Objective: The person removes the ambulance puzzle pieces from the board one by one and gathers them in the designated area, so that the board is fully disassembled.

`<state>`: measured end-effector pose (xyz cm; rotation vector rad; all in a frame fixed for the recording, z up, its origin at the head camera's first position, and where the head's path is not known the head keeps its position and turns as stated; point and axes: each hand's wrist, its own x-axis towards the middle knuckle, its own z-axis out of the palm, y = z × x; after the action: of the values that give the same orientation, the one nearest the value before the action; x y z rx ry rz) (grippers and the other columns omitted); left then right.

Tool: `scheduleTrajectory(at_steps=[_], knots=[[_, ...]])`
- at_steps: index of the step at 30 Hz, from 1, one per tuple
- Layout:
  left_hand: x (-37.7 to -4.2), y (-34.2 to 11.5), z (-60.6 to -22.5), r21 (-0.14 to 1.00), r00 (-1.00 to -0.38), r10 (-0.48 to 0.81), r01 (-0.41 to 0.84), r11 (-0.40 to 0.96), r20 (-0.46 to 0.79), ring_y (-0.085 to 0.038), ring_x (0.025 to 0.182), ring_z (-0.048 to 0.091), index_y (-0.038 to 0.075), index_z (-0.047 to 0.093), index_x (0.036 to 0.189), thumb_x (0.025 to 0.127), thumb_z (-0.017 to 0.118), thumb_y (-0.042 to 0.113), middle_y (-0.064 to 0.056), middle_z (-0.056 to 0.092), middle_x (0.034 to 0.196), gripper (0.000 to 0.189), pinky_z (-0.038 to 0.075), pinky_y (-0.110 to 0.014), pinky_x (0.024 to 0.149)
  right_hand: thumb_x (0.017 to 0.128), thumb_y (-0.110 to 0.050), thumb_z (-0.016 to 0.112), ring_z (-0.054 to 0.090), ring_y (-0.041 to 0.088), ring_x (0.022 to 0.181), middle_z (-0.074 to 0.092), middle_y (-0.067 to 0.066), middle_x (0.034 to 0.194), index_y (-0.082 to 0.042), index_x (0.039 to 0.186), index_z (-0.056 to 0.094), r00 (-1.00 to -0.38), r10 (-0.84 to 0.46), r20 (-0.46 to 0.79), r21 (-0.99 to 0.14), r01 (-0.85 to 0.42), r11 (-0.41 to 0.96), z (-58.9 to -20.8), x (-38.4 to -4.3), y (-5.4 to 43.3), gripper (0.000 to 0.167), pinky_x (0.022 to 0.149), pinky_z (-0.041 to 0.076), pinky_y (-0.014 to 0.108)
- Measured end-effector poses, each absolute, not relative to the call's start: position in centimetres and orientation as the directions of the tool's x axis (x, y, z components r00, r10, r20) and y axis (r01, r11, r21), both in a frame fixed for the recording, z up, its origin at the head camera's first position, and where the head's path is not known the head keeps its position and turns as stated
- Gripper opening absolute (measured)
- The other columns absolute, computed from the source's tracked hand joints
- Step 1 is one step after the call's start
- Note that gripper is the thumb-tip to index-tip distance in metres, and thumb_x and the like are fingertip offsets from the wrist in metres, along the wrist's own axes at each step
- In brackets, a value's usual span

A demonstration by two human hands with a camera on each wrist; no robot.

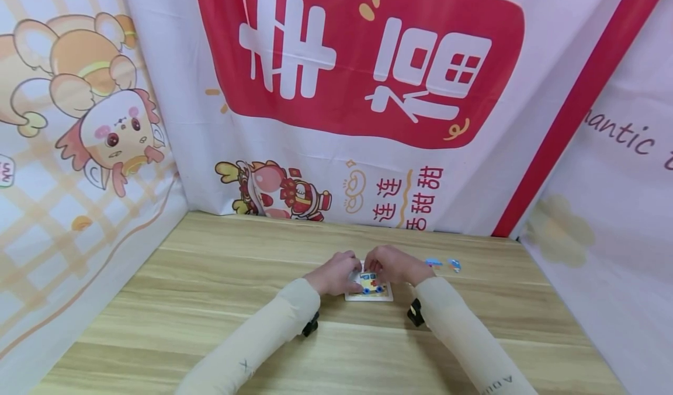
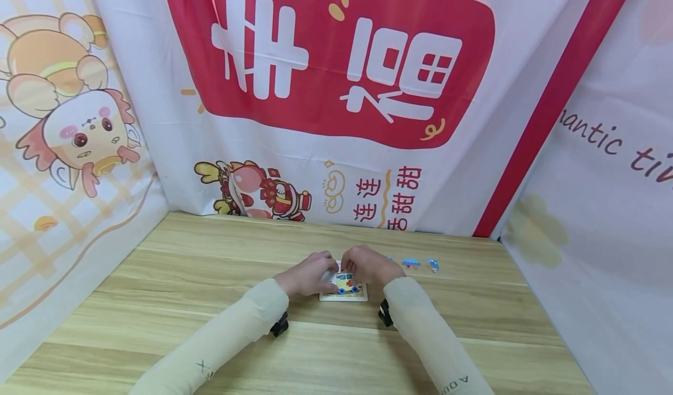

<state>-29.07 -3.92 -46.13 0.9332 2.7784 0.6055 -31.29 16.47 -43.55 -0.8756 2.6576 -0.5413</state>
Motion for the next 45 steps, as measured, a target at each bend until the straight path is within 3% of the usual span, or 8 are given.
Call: scheduleTrajectory(at_steps=[12,25,28,34,45], knots=[[-29.3,-4.0,-46.4,0.424,-0.796,0.605,0.542,0.726,-0.019,-0.022,0.113,0.055,0.005,0.072,0.129,0.094,0.081,0.034,-0.008,0.063,0.126,0.045,0.051,-0.037,0.104,0.083,0.002,0.086,0.071,0.018,0.092,0.077,0.006,0.101,-0.007,0.105,0.075,-0.776,-0.620,-0.113,-0.437,-0.522,0.733,-43.9,-31.3,16.8,0.026,0.085,0.060,0.032],[-29.1,-4.0,-46.3,0.429,-0.798,0.603,0.540,0.724,-0.013,-0.022,0.112,0.055,0.005,0.072,0.129,0.094,0.081,0.032,-0.008,0.063,0.125,0.045,0.051,-0.037,0.103,0.084,0.007,0.082,0.069,0.018,0.096,0.075,0.004,0.104,-0.007,0.110,0.073,-0.776,-0.624,-0.087,-0.463,-0.523,0.715,-43.7,-31.0,16.8,0.031,0.091,0.061,0.038],[-29.2,-4.0,-46.3,0.426,-0.796,0.605,0.545,0.722,-0.006,-0.022,0.112,0.055,0.005,0.072,0.130,0.094,0.081,0.033,-0.007,0.063,0.125,0.046,0.051,-0.037,0.102,0.089,0.005,0.079,0.069,0.017,0.095,0.075,0.004,0.102,-0.007,0.109,0.074,-0.776,-0.628,-0.067,-0.470,-0.530,0.706,-43.5,-30.9,16.8,0.024,0.090,0.061,0.037],[-29.2,-4.0,-46.5,0.429,-0.800,0.600,0.542,0.722,-0.001,-0.021,0.111,0.055,0.005,0.072,0.128,0.093,0.083,0.033,-0.006,0.063,0.122,0.046,0.052,-0.036,0.101,0.099,-0.008,0.072,0.068,0.008,0.089,0.075,0.000,0.097,-0.006,0.103,0.074,-0.772,-0.636,-0.015,-0.500,-0.545,0.674,-43.7,-30.9,16.8,0.004,0.082,0.060,0.025],[-29.2,-4.0,-46.6,0.405,-0.798,0.602,0.549,0.731,-0.004,-0.023,0.114,0.056,0.006,0.071,0.127,0.092,0.083,0.034,-0.007,0.063,0.124,0.046,0.052,-0.038,0.104,0.101,-0.009,0.070,0.065,0.008,0.084,0.074,0.000,0.093,-0.011,0.099,0.073,-0.806,-0.587,0.074,-0.574,-0.516,0.636,-43.5,-31.0,18.0,0.004,0.077,0.058,0.024]])
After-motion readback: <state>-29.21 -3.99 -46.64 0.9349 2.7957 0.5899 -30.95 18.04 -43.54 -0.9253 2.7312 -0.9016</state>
